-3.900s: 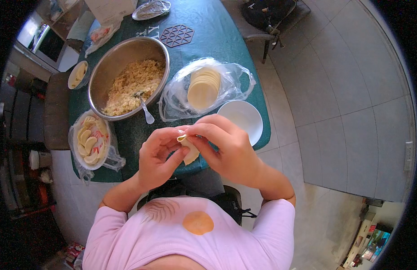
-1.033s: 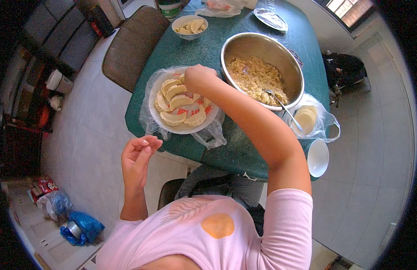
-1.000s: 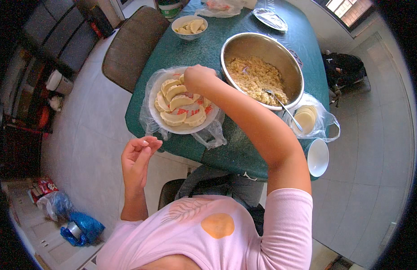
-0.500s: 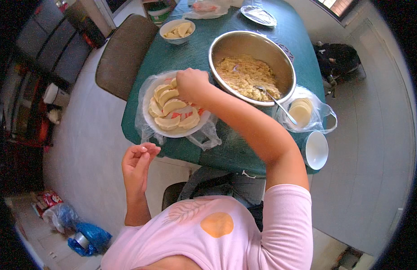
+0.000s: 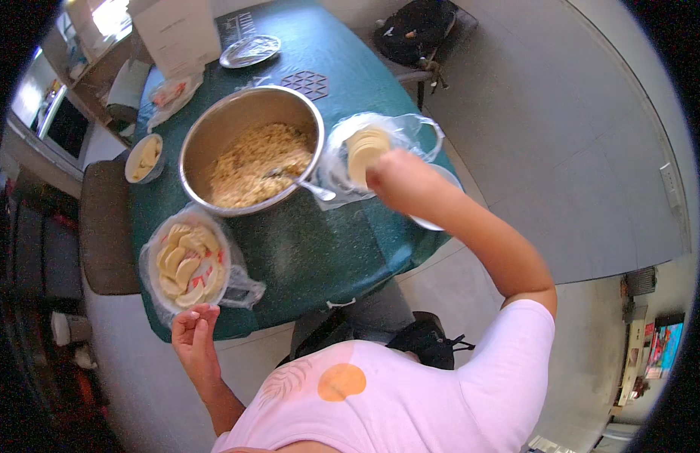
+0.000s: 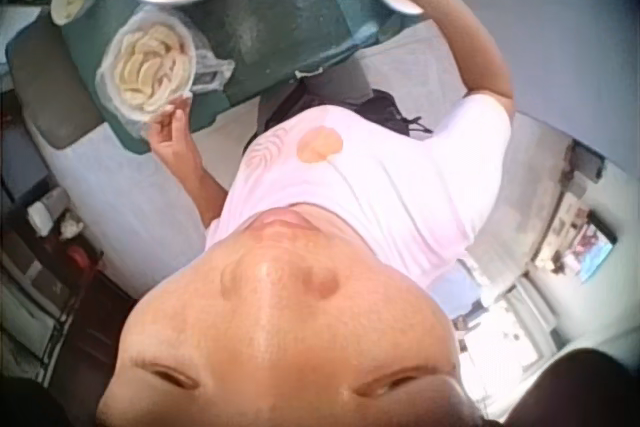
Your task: The person sits at a table and assembles dumplings by hand. They place a spoonful of filling onto a round wrapper, fold the edges to seal the filling inside, and place the finished dumpling on a plate. The process is repeated for multiple dumplings.
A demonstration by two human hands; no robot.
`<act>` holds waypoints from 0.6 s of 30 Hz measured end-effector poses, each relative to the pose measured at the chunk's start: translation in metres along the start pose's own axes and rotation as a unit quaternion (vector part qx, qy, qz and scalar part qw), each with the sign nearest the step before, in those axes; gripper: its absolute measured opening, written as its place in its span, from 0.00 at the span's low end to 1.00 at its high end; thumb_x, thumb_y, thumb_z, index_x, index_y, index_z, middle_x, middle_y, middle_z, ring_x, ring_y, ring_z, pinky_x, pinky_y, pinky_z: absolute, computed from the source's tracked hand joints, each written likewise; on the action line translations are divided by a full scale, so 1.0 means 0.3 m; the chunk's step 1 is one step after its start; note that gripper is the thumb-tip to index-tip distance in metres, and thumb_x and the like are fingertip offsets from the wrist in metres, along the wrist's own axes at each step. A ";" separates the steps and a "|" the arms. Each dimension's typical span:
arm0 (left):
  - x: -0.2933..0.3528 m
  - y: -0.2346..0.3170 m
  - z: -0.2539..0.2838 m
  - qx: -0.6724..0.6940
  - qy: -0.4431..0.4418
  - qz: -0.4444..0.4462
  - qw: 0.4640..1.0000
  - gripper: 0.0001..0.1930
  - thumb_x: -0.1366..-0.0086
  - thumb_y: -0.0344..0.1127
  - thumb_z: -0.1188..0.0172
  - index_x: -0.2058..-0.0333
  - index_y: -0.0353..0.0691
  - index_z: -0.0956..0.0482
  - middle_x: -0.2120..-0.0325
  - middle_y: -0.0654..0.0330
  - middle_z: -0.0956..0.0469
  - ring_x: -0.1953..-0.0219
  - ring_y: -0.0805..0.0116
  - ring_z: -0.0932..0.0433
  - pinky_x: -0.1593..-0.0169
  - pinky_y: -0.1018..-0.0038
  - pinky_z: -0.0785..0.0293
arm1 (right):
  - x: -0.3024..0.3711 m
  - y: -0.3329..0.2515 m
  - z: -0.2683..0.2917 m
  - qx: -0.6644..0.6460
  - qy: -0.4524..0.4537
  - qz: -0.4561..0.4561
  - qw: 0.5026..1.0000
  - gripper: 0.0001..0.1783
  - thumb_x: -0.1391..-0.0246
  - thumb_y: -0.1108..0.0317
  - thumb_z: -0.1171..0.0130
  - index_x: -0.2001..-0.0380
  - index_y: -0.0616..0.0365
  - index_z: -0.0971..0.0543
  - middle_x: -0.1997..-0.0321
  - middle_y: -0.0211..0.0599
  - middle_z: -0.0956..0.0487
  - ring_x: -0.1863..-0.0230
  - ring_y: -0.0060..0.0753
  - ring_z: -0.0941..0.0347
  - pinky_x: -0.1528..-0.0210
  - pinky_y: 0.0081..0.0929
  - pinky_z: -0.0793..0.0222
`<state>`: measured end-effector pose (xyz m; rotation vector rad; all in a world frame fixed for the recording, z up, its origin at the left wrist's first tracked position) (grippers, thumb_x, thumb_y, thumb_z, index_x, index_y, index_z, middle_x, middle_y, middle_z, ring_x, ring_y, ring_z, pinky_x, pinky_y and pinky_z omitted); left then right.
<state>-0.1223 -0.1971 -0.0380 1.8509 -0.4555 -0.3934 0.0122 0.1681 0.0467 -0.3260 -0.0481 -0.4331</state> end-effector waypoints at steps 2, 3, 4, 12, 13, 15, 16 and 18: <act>-0.018 -0.017 -0.067 -0.007 -0.023 0.014 1.000 0.07 0.41 0.19 0.48 0.64 0.35 0.30 0.61 0.49 0.24 0.58 0.61 0.23 0.48 0.64 0.28 | -0.081 0.132 0.000 -0.033 0.109 0.081 0.990 0.05 0.53 0.77 0.39 0.70 0.61 0.20 0.67 0.44 0.22 0.66 0.43 0.23 0.61 0.29 0.26; -0.026 -0.023 -0.099 -0.014 -0.037 0.020 0.999 0.07 0.41 0.18 0.48 0.64 0.34 0.30 0.61 0.49 0.24 0.58 0.61 0.23 0.48 0.65 0.28 | -0.115 0.175 -0.016 -0.025 0.112 0.090 0.989 0.06 0.52 0.77 0.39 0.68 0.60 0.20 0.65 0.44 0.22 0.64 0.43 0.23 0.60 0.29 0.26; -0.032 -0.025 -0.130 -0.024 -0.049 0.025 0.998 0.07 0.40 0.18 0.48 0.64 0.34 0.30 0.61 0.49 0.24 0.58 0.61 0.23 0.49 0.65 0.28 | -0.145 0.201 -0.038 -0.020 0.117 0.100 0.988 0.08 0.52 0.77 0.39 0.66 0.59 0.19 0.62 0.44 0.22 0.62 0.43 0.24 0.59 0.29 0.26; -0.063 -0.072 -0.406 -0.019 -0.164 0.069 0.984 0.06 0.39 0.19 0.49 0.64 0.35 0.29 0.61 0.51 0.24 0.58 0.63 0.23 0.50 0.67 0.28 | -0.205 0.265 -0.116 -0.005 0.140 0.185 0.973 0.09 0.52 0.74 0.44 0.65 0.57 0.20 0.64 0.44 0.25 0.60 0.46 0.26 0.58 0.36 0.29; -0.069 -0.081 -0.433 -0.012 -0.177 0.081 0.981 0.07 0.40 0.17 0.49 0.64 0.34 0.29 0.61 0.51 0.24 0.57 0.64 0.24 0.50 0.69 0.29 | -0.202 0.266 -0.116 -0.009 0.145 0.188 0.971 0.09 0.52 0.74 0.44 0.66 0.58 0.20 0.64 0.45 0.25 0.60 0.46 0.26 0.58 0.36 0.29; -0.083 -0.101 -0.490 0.006 -0.208 0.101 0.973 0.09 0.40 0.16 0.51 0.63 0.33 0.29 0.60 0.51 0.24 0.56 0.66 0.24 0.49 0.71 0.31 | -0.201 0.270 -0.114 -0.029 0.156 0.192 0.968 0.07 0.52 0.74 0.44 0.68 0.58 0.21 0.65 0.45 0.25 0.60 0.47 0.27 0.58 0.36 0.29; -0.089 -0.110 -0.516 0.006 -0.221 0.103 0.970 0.08 0.40 0.16 0.50 0.63 0.34 0.29 0.60 0.51 0.24 0.56 0.65 0.24 0.49 0.70 0.30 | -0.201 0.274 -0.112 -0.045 0.163 0.193 0.966 0.06 0.52 0.74 0.44 0.69 0.59 0.21 0.65 0.45 0.26 0.60 0.47 0.27 0.57 0.37 0.29; -0.102 -0.129 -0.565 0.003 -0.248 0.108 0.963 0.07 0.39 0.18 0.49 0.63 0.35 0.29 0.60 0.51 0.24 0.56 0.63 0.24 0.49 0.67 0.29 | -0.209 0.276 -0.111 -0.053 0.172 0.191 0.965 0.04 0.52 0.74 0.44 0.72 0.60 0.23 0.65 0.44 0.26 0.60 0.47 0.27 0.58 0.37 0.30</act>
Point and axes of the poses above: each hand's wrist, its own x-axis away from the middle knuckle, its own z-axis out of the back of the hand, y = z × x, the point moved 5 cm from there along -x, towards the middle knuckle
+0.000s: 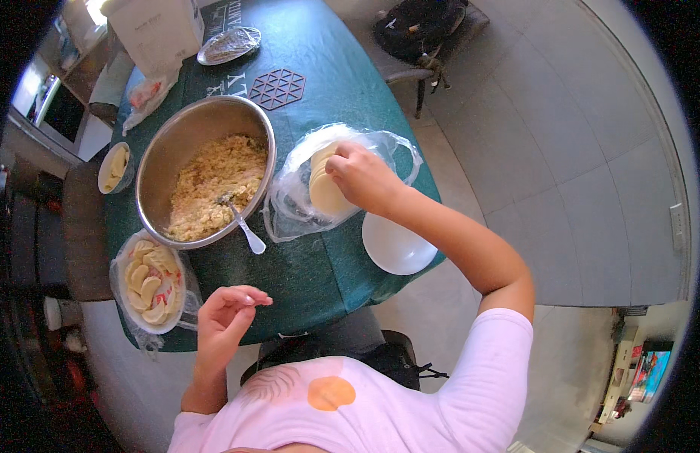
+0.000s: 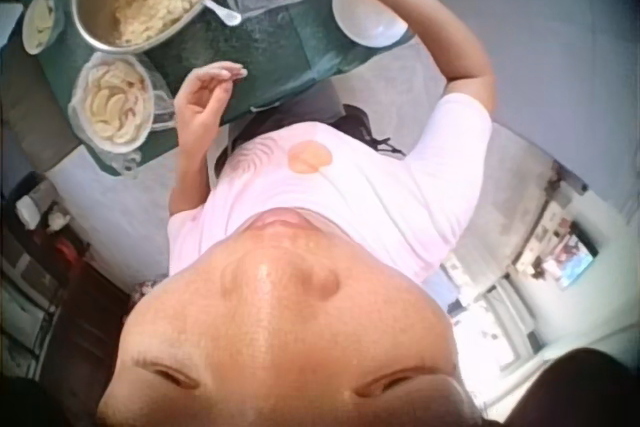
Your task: The person sits at a table and assembles dumplings by hand. They place a spoonful of filling onto a round wrapper, fold the edges to seal the filling inside, and place the finished dumpling on a plate. The process is repeated for multiple dumplings.
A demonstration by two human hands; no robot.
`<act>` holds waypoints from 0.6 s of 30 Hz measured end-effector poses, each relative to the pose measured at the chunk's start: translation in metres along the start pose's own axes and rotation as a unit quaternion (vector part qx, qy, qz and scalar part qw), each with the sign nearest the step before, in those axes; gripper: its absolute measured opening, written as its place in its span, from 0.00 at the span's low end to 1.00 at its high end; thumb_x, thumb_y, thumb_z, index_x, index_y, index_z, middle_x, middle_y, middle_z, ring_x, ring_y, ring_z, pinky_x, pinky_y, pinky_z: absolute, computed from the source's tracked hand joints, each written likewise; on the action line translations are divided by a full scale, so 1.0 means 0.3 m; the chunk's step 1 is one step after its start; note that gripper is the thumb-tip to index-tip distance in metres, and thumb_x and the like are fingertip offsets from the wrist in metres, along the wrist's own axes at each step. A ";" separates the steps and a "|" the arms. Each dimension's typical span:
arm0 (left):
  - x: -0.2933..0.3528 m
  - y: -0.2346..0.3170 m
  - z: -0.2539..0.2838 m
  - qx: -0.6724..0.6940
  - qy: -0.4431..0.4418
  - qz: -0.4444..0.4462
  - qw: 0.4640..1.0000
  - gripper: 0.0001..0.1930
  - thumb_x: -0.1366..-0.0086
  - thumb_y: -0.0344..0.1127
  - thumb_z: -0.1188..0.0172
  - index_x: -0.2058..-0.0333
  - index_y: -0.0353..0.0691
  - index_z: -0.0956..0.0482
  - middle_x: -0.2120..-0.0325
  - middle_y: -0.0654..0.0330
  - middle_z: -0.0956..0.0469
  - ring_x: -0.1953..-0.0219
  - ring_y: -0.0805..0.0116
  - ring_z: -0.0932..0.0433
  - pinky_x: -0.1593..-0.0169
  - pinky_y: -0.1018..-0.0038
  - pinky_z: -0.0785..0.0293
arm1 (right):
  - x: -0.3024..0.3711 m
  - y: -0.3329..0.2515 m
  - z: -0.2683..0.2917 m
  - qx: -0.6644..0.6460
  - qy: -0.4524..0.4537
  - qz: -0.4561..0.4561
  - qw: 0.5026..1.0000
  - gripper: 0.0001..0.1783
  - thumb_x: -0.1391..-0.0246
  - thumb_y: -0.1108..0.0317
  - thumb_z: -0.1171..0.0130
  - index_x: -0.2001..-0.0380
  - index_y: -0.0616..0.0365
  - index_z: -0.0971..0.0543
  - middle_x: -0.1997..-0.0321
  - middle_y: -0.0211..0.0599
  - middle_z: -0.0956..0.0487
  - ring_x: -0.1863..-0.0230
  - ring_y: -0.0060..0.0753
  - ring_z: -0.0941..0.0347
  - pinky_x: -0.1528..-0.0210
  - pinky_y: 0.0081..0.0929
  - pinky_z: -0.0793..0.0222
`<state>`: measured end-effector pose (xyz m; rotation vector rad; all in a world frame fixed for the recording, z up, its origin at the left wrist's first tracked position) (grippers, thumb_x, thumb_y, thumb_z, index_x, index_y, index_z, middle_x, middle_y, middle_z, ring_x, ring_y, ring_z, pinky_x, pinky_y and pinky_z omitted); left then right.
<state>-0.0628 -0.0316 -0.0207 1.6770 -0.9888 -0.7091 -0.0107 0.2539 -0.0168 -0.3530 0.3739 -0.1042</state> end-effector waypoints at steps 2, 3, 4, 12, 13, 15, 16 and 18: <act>-0.032 -0.014 -0.036 0.016 -0.027 0.008 0.999 0.07 0.38 0.18 0.50 0.63 0.34 0.29 0.59 0.51 0.25 0.56 0.63 0.25 0.49 0.67 0.30 | -0.009 0.005 -0.004 0.017 0.001 -0.003 1.000 0.02 0.52 0.74 0.45 0.74 0.60 0.24 0.66 0.45 0.26 0.60 0.47 0.28 0.58 0.37 0.30; -0.046 -0.020 -0.049 0.020 -0.037 0.010 0.999 0.07 0.38 0.18 0.51 0.63 0.34 0.29 0.59 0.51 0.25 0.56 0.63 0.25 0.49 0.67 0.30 | -0.012 0.005 -0.005 0.028 -0.001 0.006 1.000 0.02 0.53 0.73 0.44 0.74 0.60 0.25 0.66 0.44 0.26 0.60 0.47 0.28 0.59 0.38 0.31; -0.061 -0.027 -0.062 0.023 -0.048 0.012 0.999 0.07 0.38 0.17 0.51 0.62 0.34 0.29 0.59 0.51 0.25 0.56 0.63 0.25 0.49 0.67 0.30 | -0.014 0.004 -0.006 0.039 -0.003 0.015 0.999 0.02 0.53 0.73 0.44 0.74 0.60 0.25 0.66 0.44 0.26 0.60 0.47 0.28 0.59 0.38 0.31; -0.178 -0.066 -0.114 -0.130 -0.024 0.004 0.991 0.15 0.39 0.20 0.47 0.53 0.34 0.33 0.52 0.54 0.29 0.48 0.65 0.29 0.42 0.71 0.35 | 0.030 -0.137 0.123 0.002 -0.092 0.102 0.990 0.06 0.54 0.75 0.42 0.71 0.60 0.27 0.69 0.40 0.25 0.65 0.43 0.27 0.61 0.35 0.31; -0.185 -0.046 -0.121 -0.180 -0.012 -0.046 0.983 0.18 0.41 0.22 0.44 0.52 0.34 0.33 0.52 0.53 0.29 0.47 0.62 0.30 0.43 0.69 0.35 | 0.037 -0.166 0.156 -0.003 -0.086 0.122 0.989 0.06 0.55 0.74 0.44 0.70 0.60 0.28 0.72 0.40 0.26 0.66 0.43 0.27 0.62 0.35 0.31; -0.190 0.003 -0.143 -0.279 0.011 -0.143 0.949 0.23 0.46 0.25 0.38 0.50 0.35 0.33 0.50 0.51 0.30 0.46 0.56 0.31 0.43 0.65 0.35 | 0.050 -0.245 0.220 -0.003 -0.072 0.170 0.983 0.08 0.56 0.73 0.45 0.70 0.59 0.29 0.73 0.39 0.27 0.67 0.40 0.27 0.64 0.34 0.31; -0.186 0.024 -0.150 -0.328 0.024 -0.189 0.925 0.26 0.48 0.27 0.35 0.49 0.36 0.33 0.50 0.50 0.31 0.45 0.53 0.32 0.43 0.63 0.35 | 0.056 -0.294 0.247 0.003 -0.066 0.199 0.978 0.08 0.57 0.72 0.45 0.70 0.59 0.29 0.73 0.38 0.27 0.67 0.39 0.27 0.64 0.33 0.31; -0.172 0.035 -0.162 -0.356 0.010 -0.202 0.912 0.28 0.51 0.30 0.32 0.50 0.37 0.32 0.52 0.49 0.30 0.48 0.50 0.31 0.45 0.62 0.35 | 0.073 -0.382 0.271 0.031 -0.101 0.236 0.966 0.10 0.60 0.69 0.44 0.71 0.59 0.28 0.71 0.35 0.27 0.65 0.36 0.27 0.64 0.30 0.31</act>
Point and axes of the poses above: each hand's wrist, its own x-axis away from the middle knuckle, its own z-axis out of the back of the hand, y = z × x, the point moved 5 cm from there along -x, towards the middle knuckle
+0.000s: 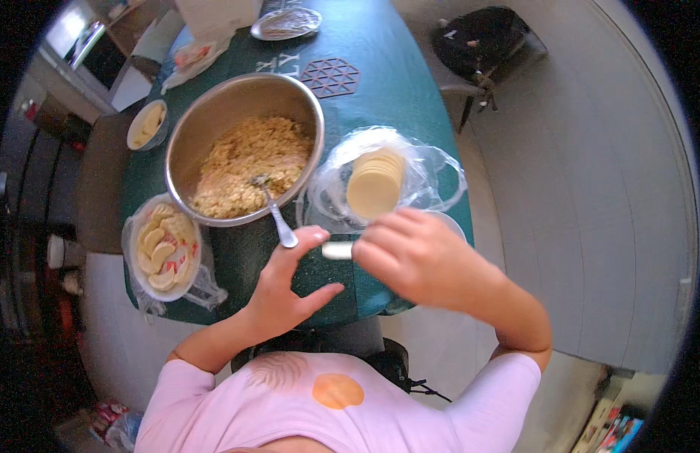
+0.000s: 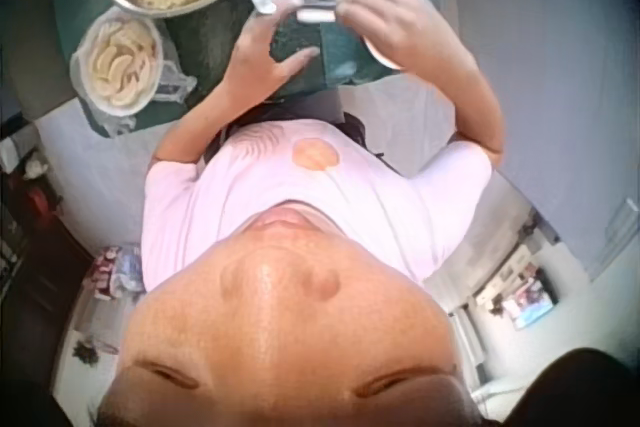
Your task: The person sits at a table and assembles dumplings by hand. They place a spoonful of filling onto a round wrapper, fold the edges to seal the filling inside, and place the finished dumpling on a plate. The process is repeated for multiple dumplings.
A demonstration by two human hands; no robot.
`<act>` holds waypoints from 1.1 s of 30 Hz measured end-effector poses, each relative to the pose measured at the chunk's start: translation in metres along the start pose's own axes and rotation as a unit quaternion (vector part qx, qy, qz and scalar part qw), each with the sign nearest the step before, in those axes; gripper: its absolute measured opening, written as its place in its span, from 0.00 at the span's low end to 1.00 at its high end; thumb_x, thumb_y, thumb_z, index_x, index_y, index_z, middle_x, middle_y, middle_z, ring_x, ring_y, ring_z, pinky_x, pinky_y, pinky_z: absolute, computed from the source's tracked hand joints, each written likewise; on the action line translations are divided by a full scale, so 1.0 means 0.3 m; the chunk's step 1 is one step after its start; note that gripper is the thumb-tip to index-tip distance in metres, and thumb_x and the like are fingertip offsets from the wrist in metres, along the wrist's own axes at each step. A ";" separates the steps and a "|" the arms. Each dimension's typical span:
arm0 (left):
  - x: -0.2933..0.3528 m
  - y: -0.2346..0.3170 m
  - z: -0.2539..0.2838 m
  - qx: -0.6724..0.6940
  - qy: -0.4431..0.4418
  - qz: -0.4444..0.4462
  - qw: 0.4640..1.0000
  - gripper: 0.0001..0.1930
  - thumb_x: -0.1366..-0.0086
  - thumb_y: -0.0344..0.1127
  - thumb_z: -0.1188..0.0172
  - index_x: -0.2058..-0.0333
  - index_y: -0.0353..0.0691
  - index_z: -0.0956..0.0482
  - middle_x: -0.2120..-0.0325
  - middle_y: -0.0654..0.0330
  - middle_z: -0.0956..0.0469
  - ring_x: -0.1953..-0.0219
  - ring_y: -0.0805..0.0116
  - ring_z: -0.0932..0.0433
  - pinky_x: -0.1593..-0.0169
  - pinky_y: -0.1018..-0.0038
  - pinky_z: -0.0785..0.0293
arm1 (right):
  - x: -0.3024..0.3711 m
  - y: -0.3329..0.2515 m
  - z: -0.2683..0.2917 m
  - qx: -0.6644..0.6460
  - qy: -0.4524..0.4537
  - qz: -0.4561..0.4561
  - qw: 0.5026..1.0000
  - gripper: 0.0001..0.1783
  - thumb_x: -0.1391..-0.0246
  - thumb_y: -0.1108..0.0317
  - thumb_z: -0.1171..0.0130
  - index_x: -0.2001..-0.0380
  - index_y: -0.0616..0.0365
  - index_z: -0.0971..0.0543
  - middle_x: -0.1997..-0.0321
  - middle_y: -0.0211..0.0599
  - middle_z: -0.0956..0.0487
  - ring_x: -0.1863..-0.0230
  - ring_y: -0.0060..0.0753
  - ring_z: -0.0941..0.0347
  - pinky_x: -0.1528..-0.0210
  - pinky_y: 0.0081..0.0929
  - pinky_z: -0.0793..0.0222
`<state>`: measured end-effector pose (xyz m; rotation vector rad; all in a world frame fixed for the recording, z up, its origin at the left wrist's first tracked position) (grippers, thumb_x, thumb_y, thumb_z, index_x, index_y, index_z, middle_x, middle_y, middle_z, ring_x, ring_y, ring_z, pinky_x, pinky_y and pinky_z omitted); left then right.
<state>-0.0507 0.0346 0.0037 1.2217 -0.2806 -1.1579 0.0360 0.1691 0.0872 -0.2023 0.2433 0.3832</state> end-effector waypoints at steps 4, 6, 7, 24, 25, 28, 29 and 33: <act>0.050 -0.024 -0.023 0.126 -0.107 0.107 0.980 0.16 0.47 0.32 0.34 0.60 0.36 0.27 0.65 0.55 0.24 0.62 0.65 0.24 0.59 0.70 0.28 | -0.037 -0.087 -0.051 -0.121 -0.008 0.033 0.992 0.15 0.58 0.70 0.42 0.64 0.61 0.28 0.69 0.37 0.27 0.64 0.38 0.27 0.63 0.31 0.31; 0.114 -0.054 -0.030 0.220 -0.195 0.283 0.913 0.14 0.44 0.32 0.36 0.61 0.35 0.27 0.67 0.56 0.24 0.64 0.73 0.25 0.62 0.74 0.28 | -0.073 -0.078 -0.068 -0.151 0.009 -0.019 0.988 0.17 0.57 0.71 0.40 0.61 0.61 0.28 0.66 0.38 0.27 0.63 0.40 0.27 0.62 0.32 0.31; 0.146 -0.079 -0.038 0.281 -0.158 0.292 0.900 0.12 0.42 0.33 0.38 0.62 0.35 0.28 0.69 0.61 0.25 0.65 0.80 0.29 0.62 0.78 0.30 | -0.098 -0.056 -0.066 -0.140 0.026 -0.064 0.988 0.18 0.57 0.71 0.39 0.60 0.61 0.28 0.65 0.39 0.27 0.62 0.40 0.27 0.61 0.33 0.30; 0.381 -0.191 0.201 0.558 0.011 0.433 0.708 0.20 0.36 0.34 0.42 0.47 0.33 0.32 0.56 0.57 0.24 0.53 0.71 0.25 0.48 0.73 0.29 | -0.466 0.091 -0.129 -0.158 0.097 -0.028 0.982 0.09 0.47 0.79 0.46 0.61 0.62 0.23 0.60 0.45 0.23 0.62 0.46 0.23 0.61 0.34 0.27; 0.379 -0.195 0.201 0.559 0.011 0.422 0.714 0.20 0.36 0.34 0.43 0.48 0.33 0.32 0.55 0.57 0.25 0.53 0.71 0.25 0.48 0.72 0.29 | -0.507 0.116 -0.165 -0.168 0.106 -0.023 0.980 0.10 0.47 0.79 0.46 0.61 0.61 0.22 0.60 0.44 0.23 0.61 0.46 0.24 0.59 0.34 0.27; 0.371 -0.201 0.199 0.565 0.018 0.406 0.718 0.19 0.35 0.34 0.44 0.49 0.32 0.32 0.56 0.57 0.24 0.53 0.70 0.25 0.49 0.72 0.28 | -0.620 0.191 -0.295 -0.156 0.082 0.055 0.983 0.10 0.47 0.78 0.46 0.61 0.61 0.22 0.60 0.44 0.23 0.61 0.46 0.24 0.58 0.35 0.28; 0.368 -0.198 0.204 0.569 0.024 0.412 0.711 0.19 0.35 0.34 0.44 0.49 0.32 0.31 0.56 0.58 0.24 0.53 0.71 0.25 0.49 0.72 0.28 | -0.634 0.203 -0.315 -0.161 0.060 0.049 0.984 0.11 0.48 0.78 0.46 0.60 0.61 0.22 0.60 0.44 0.24 0.60 0.46 0.25 0.58 0.36 0.28; 0.385 -0.209 0.232 0.557 0.050 0.412 0.719 0.18 0.37 0.33 0.41 0.51 0.32 0.31 0.58 0.59 0.24 0.55 0.71 0.24 0.51 0.72 0.27 | -0.627 0.175 -0.333 -0.203 -0.006 0.045 0.978 0.12 0.49 0.77 0.46 0.59 0.61 0.23 0.60 0.45 0.25 0.59 0.48 0.26 0.57 0.38 0.29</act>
Point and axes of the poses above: each hand's wrist, its own x-axis away from the middle knuckle, its own z-axis out of the back of the hand, y = z × x, the point moved 5 cm from there along -x, towards the middle knuckle
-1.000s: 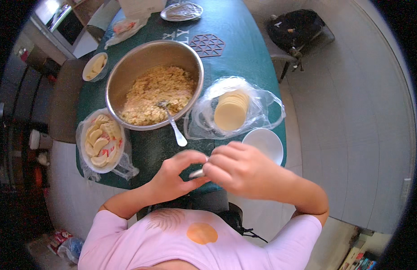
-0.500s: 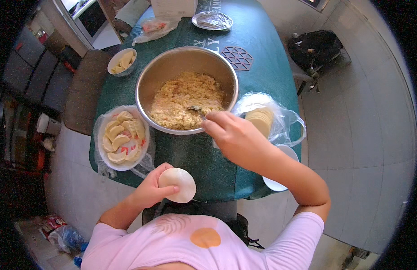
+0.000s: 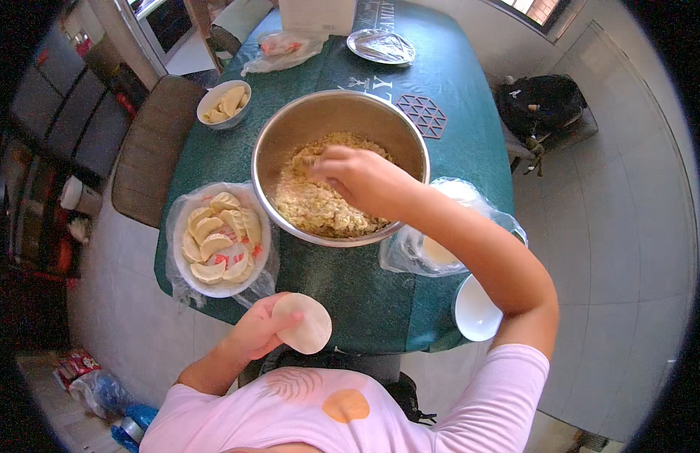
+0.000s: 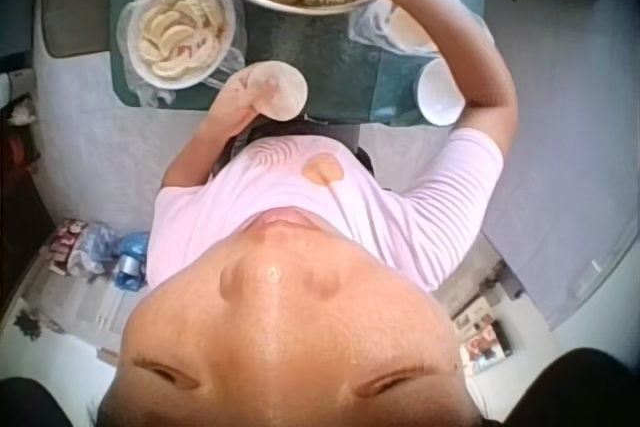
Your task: The person sits at a table and assembles dumplings by hand. They place a spoonful of filling onto a round wrapper, fold the edges to seal the filling inside, and place the finished dumpling on a plate. The process is repeated for multiple dumplings.
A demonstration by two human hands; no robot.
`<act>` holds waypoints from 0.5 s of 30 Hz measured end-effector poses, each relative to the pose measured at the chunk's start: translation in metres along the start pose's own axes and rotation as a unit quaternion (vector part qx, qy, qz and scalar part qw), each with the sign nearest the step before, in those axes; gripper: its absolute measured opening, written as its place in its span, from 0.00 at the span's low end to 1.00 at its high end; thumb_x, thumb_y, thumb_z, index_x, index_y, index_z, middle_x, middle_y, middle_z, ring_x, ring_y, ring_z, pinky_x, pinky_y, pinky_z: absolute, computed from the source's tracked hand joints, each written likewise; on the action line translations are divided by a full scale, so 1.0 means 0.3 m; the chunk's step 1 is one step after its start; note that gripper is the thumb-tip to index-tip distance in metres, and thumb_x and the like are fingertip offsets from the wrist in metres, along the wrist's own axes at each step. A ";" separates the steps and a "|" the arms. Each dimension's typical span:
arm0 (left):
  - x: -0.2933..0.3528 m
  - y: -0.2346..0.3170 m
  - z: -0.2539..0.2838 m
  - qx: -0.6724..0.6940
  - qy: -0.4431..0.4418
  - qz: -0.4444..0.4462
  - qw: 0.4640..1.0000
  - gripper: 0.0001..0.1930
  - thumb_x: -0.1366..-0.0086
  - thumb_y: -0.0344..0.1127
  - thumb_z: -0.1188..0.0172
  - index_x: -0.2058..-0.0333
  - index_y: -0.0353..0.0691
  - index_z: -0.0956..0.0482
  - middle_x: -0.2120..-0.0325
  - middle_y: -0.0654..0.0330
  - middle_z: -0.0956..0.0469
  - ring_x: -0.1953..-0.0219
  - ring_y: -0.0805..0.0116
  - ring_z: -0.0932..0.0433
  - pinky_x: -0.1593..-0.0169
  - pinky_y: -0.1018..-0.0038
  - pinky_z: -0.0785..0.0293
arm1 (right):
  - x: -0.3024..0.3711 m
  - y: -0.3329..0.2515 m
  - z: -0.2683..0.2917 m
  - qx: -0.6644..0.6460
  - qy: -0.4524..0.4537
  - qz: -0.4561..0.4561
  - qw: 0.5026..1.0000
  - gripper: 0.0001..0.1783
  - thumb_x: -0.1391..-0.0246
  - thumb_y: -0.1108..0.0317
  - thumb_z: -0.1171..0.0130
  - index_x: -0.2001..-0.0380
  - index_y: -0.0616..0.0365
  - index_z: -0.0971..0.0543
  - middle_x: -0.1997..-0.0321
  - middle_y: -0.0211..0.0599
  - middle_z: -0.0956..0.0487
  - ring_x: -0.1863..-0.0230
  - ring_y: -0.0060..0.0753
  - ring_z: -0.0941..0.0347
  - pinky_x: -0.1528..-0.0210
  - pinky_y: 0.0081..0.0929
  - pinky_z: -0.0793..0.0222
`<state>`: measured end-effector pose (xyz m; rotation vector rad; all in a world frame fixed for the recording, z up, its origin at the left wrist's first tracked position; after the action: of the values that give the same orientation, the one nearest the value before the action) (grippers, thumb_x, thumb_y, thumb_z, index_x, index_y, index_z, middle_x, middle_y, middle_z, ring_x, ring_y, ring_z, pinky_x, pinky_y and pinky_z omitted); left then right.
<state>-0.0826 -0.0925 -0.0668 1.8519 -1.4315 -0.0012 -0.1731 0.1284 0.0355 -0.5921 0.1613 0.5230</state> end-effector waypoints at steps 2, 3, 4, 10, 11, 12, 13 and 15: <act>0.002 0.008 0.013 -0.008 0.011 0.008 1.000 0.16 0.38 0.32 0.40 0.53 0.33 0.30 0.60 0.58 0.23 0.57 0.71 0.24 0.53 0.73 0.26 | 0.054 -0.065 0.011 -0.013 -0.038 0.012 0.999 0.13 0.50 0.78 0.47 0.58 0.60 0.24 0.60 0.46 0.25 0.59 0.49 0.26 0.57 0.39 0.29; 0.005 0.011 0.020 -0.014 0.015 0.014 1.000 0.16 0.39 0.32 0.39 0.55 0.33 0.29 0.61 0.58 0.23 0.58 0.71 0.23 0.54 0.73 0.25 | 0.080 -0.115 0.035 0.004 -0.047 0.019 0.999 0.13 0.50 0.78 0.47 0.59 0.60 0.24 0.60 0.46 0.25 0.59 0.50 0.26 0.57 0.39 0.29; 0.006 0.011 0.030 -0.014 0.011 0.012 1.000 0.15 0.39 0.31 0.39 0.56 0.34 0.29 0.61 0.58 0.23 0.58 0.71 0.23 0.55 0.73 0.25 | 0.098 -0.169 0.063 0.020 -0.056 0.028 0.998 0.13 0.50 0.78 0.47 0.59 0.61 0.24 0.60 0.47 0.25 0.60 0.50 0.25 0.57 0.38 0.28; -0.025 -0.003 0.048 -0.040 0.000 0.005 0.999 0.09 0.42 0.27 0.38 0.68 0.38 0.30 0.57 0.44 0.23 0.58 0.61 0.22 0.55 0.68 0.25 | 0.083 -0.111 0.109 0.022 0.046 -0.041 0.998 0.12 0.49 0.78 0.47 0.60 0.61 0.24 0.60 0.48 0.24 0.59 0.51 0.25 0.57 0.38 0.28; -0.031 0.003 0.031 -0.035 -0.014 0.000 0.999 0.09 0.42 0.26 0.38 0.69 0.38 0.31 0.57 0.42 0.24 0.57 0.60 0.22 0.55 0.68 0.25 | 0.075 -0.074 0.100 0.038 0.064 -0.046 0.996 0.11 0.49 0.78 0.47 0.60 0.61 0.24 0.60 0.48 0.24 0.60 0.51 0.25 0.58 0.38 0.28; -0.032 0.006 0.022 -0.029 -0.024 -0.007 0.999 0.09 0.43 0.26 0.38 0.70 0.38 0.32 0.56 0.40 0.25 0.57 0.58 0.22 0.55 0.67 0.25 | 0.063 -0.039 0.076 0.039 0.061 -0.047 0.996 0.11 0.49 0.78 0.47 0.61 0.61 0.24 0.61 0.48 0.24 0.60 0.51 0.25 0.58 0.38 0.28; -0.032 0.004 0.024 -0.030 -0.023 -0.009 0.999 0.10 0.43 0.26 0.38 0.69 0.38 0.32 0.56 0.40 0.24 0.56 0.58 0.22 0.54 0.66 0.25 | 0.053 -0.007 0.053 0.041 0.058 -0.049 0.996 0.11 0.49 0.78 0.47 0.61 0.61 0.23 0.61 0.47 0.24 0.60 0.51 0.25 0.58 0.38 0.28; -0.031 -0.004 0.035 -0.032 -0.020 -0.013 0.999 0.11 0.43 0.26 0.38 0.68 0.39 0.33 0.57 0.40 0.24 0.55 0.56 0.23 0.53 0.64 0.25 | 0.050 -0.005 0.035 0.026 0.022 -0.053 0.998 0.11 0.48 0.79 0.47 0.61 0.62 0.23 0.60 0.47 0.23 0.60 0.50 0.25 0.58 0.37 0.28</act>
<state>-0.0896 -0.0907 -0.0791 1.8280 -1.4180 -0.0952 -0.1595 0.1396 0.0404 -0.5584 0.1828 0.4016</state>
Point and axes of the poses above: each hand's wrist, its own x-axis away from the middle knuckle, its own z-axis out of the back of the hand, y = z × x, the point moved 5 cm from there along -x, towards the middle knuckle
